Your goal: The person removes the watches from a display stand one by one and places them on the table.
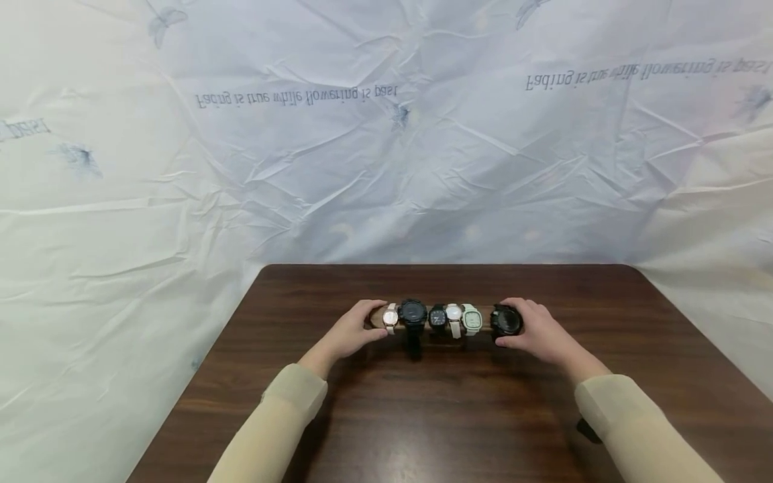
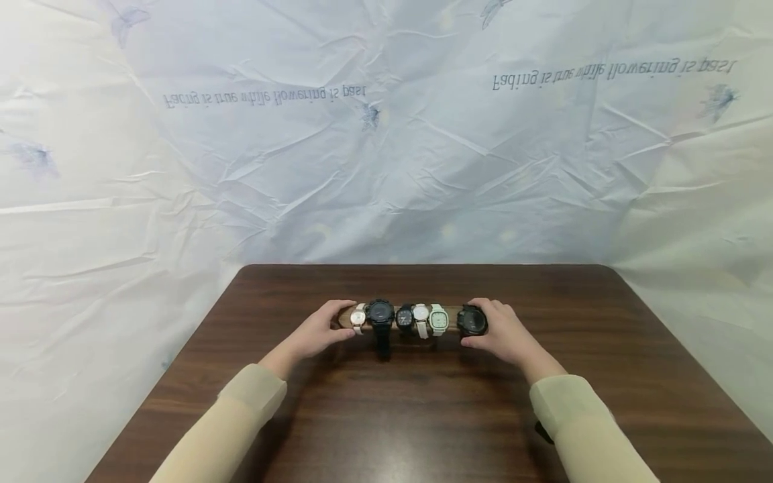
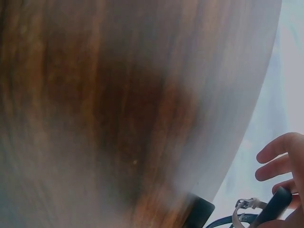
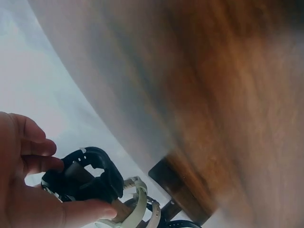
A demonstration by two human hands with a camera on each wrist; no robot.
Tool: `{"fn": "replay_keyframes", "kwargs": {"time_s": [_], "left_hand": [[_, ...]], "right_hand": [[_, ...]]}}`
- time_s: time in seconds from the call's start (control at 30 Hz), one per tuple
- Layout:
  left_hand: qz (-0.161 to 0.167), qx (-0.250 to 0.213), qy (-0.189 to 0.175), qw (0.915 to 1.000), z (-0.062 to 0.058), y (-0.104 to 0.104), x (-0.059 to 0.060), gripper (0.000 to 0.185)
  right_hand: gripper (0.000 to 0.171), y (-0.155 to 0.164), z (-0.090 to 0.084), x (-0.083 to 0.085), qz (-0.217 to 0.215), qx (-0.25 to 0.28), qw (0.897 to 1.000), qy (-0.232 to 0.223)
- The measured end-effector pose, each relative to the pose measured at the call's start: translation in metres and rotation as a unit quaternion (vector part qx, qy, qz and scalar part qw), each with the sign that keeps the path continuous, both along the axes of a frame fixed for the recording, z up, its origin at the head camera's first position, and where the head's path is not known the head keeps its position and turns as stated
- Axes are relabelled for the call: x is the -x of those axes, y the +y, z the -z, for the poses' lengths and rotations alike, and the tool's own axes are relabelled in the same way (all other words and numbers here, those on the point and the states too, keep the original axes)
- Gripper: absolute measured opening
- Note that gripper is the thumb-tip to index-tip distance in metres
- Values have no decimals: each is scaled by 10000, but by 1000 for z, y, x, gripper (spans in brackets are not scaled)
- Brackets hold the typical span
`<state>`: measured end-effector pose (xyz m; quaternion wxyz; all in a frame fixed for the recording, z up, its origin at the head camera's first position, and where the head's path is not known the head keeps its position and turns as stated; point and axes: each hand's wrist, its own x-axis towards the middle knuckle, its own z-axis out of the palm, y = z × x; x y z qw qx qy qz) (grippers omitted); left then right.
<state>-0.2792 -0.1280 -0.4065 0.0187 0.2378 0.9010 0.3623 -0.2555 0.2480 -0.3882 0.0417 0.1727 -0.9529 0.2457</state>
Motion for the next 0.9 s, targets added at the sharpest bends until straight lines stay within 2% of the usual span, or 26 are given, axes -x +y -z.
{"fn": "replay_keyframes", "kwargs": {"time_s": [0.37, 0.73, 0.9], "left_hand": [[-106, 141, -54, 9998, -4, 3, 2, 58], [-158, 150, -11, 9998, -7, 1, -1, 56], [-126, 154, 1, 9998, -8, 1, -1, 57]], "right_hand": [[70, 15, 5, -12, 62, 215, 9997, 32], [72, 23, 12, -22, 99, 364, 9993, -6], [70, 25, 15, -30, 190, 470, 9986, -157]]}}
